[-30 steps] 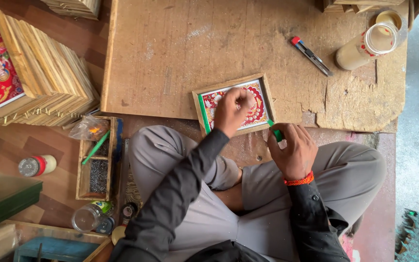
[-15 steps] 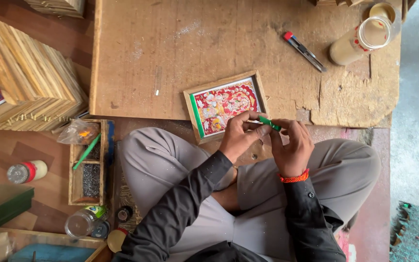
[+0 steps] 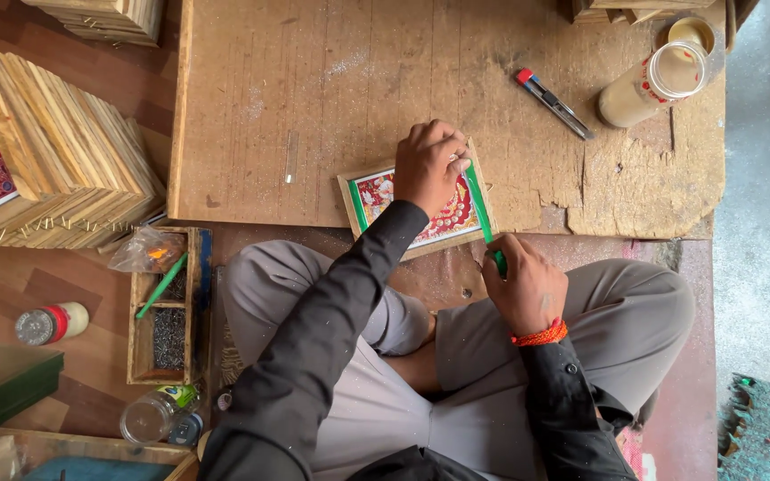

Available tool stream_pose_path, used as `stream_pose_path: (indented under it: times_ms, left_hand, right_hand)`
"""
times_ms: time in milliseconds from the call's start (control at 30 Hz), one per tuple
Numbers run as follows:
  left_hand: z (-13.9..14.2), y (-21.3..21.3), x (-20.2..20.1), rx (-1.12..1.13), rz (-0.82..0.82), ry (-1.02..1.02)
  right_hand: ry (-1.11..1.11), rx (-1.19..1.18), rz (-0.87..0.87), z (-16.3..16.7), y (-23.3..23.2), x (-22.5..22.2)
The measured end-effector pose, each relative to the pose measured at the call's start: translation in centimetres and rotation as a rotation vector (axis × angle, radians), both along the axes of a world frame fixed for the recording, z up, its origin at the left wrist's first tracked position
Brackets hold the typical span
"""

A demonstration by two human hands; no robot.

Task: The person sits cross-legged on the floor at a low workbench and applies green tape along the edges of framed religious pictures, pressing the tape down around each frame border. They place finished frames onto a stack, then pick up a new frame from a pile and repeat the taping, and at one point stack a bundle of empty wooden frames aside.

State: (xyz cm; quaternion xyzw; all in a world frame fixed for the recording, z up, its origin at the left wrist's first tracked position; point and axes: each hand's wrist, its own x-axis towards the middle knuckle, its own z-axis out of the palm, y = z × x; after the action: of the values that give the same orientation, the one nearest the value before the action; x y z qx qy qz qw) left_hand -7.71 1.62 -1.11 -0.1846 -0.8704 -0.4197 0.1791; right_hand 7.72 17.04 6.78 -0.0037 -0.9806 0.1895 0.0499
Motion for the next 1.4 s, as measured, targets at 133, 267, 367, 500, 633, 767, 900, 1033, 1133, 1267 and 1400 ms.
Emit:
stream_pose_path:
  times_ms: [133,267,367,500,633,767,900,1033,1133,1267,1400]
  left_hand:
    - [-1.6,1.1,-0.7,0.061,0.053,0.031]
    - [-2.8,1.8,-0.7,0.030,0.107,0.013]
    - [-3.0,1.9,-0.7,0.002,0.144,0.014]
    - [-2.7,1.9,-0.7,-0.019,0.158,0.015]
    - [-2.5,1.9,-0.6,-0.011,0.163,0.019]
    - [-2.4,1.8,-0.4,-0.015,0.178,0.022]
    - [-2.5,1.3,-0.4,-0.041,0.180,0.031]
    - [-2.6,0.9,-1.3,-0.055,0.259,0.079]
    - [-2.7,0.7,-1.3,-0.036,0.291,-0.086]
    - [-2.8,0.0,-0.1,-0.225,0.058,0.011]
    - [-2.6,-0.4,3.5,-0.401,-0.359,0.083]
  right_hand:
    - [0.005,0.014,0.025,-0.9,0.4,-0.3]
    - [-0.006,0.021,0.041,-1.5,0.4,-0.8]
    - [-0.037,0.067,0.065,-1.5,0.2,-1.2]
    - [-0.073,0.104,0.079,-1.6,-0.1,-1.4]
    - [-0.127,0.152,0.066,-1.8,-0.3,-2.0]
    - [-0.159,0.172,0.079,-2.2,-0.4,-2.7]
    - [-0.134,0.201,0.108,-2.5,-0.2,-2.9]
    - [-0.128,0.215,0.106,-2.5,0.0,-3.0]
    - [-0.088,0.157,0.087,-2.5,-0.1,-3.1]
    - [-0.047,0.033,0.048,-2.7,0.3,-3.2]
    - [-0.067,0.089,0.053,-3.2,0.9,-3.3]
